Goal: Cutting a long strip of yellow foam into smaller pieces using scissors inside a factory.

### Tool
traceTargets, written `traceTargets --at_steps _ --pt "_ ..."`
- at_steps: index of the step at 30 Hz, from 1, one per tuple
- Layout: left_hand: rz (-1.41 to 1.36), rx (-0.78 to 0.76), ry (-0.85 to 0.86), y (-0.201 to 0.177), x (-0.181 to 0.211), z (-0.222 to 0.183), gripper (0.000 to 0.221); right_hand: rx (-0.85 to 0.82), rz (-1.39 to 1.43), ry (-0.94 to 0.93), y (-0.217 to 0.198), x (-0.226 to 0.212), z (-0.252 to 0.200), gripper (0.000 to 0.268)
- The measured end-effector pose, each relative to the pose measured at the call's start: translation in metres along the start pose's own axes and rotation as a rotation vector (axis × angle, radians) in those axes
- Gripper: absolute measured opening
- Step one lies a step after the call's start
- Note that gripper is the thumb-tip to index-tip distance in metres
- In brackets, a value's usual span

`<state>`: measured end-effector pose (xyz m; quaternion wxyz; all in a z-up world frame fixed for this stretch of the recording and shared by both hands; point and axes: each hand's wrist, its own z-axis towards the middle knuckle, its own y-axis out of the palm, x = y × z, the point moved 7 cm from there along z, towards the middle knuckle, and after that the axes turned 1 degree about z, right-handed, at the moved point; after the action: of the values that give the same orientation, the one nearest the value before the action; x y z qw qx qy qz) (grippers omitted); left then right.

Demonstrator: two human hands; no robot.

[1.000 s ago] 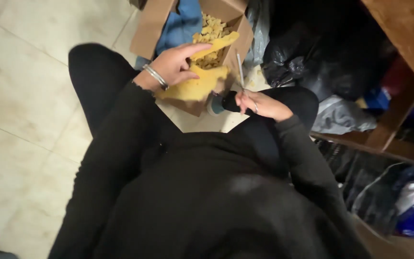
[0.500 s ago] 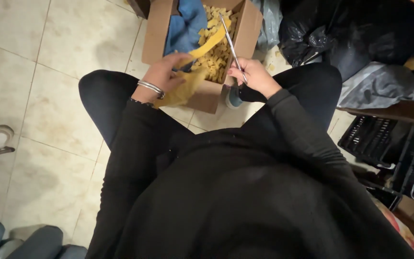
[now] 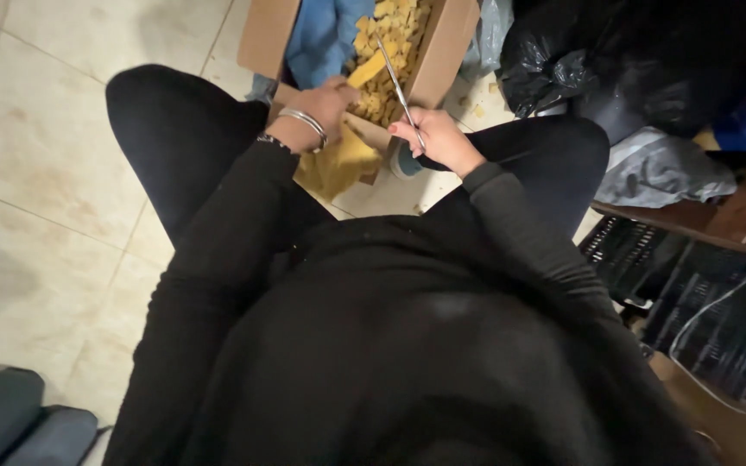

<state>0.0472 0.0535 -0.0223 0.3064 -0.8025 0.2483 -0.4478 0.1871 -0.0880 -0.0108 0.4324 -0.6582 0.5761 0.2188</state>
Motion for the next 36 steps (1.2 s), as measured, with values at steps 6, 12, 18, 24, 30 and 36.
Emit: traceTargets --at_steps 6,12,18,24,30,36 --pt "0.202 0.218 0.058 0.042 -0.042 0.022 0.031 -0.068 0.000 0.039 0.005 0.008 0.007 0.028" --pt "0.204 0.163 0.042 0.033 -0.026 0.021 0.023 -0.236 -0.493 -0.011 0.011 0.019 0.004 0.049" --pt "0.260 0.199 0.090 0.037 -0.006 0.019 0.015 -0.126 -0.491 -0.031 0.008 -0.001 0.003 0.049" --pt "0.241 0.074 0.012 0.043 -0.022 0.023 0.027 -0.100 -0.250 -0.052 0.014 -0.003 0.004 0.038" --pt "0.208 0.141 0.038 0.046 -0.023 0.024 0.027 -0.369 -0.265 0.084 0.019 0.012 0.001 0.073" --pt "0.256 0.069 0.119 0.036 0.001 0.019 0.025 -0.364 -0.424 0.083 0.029 0.013 0.003 0.059"
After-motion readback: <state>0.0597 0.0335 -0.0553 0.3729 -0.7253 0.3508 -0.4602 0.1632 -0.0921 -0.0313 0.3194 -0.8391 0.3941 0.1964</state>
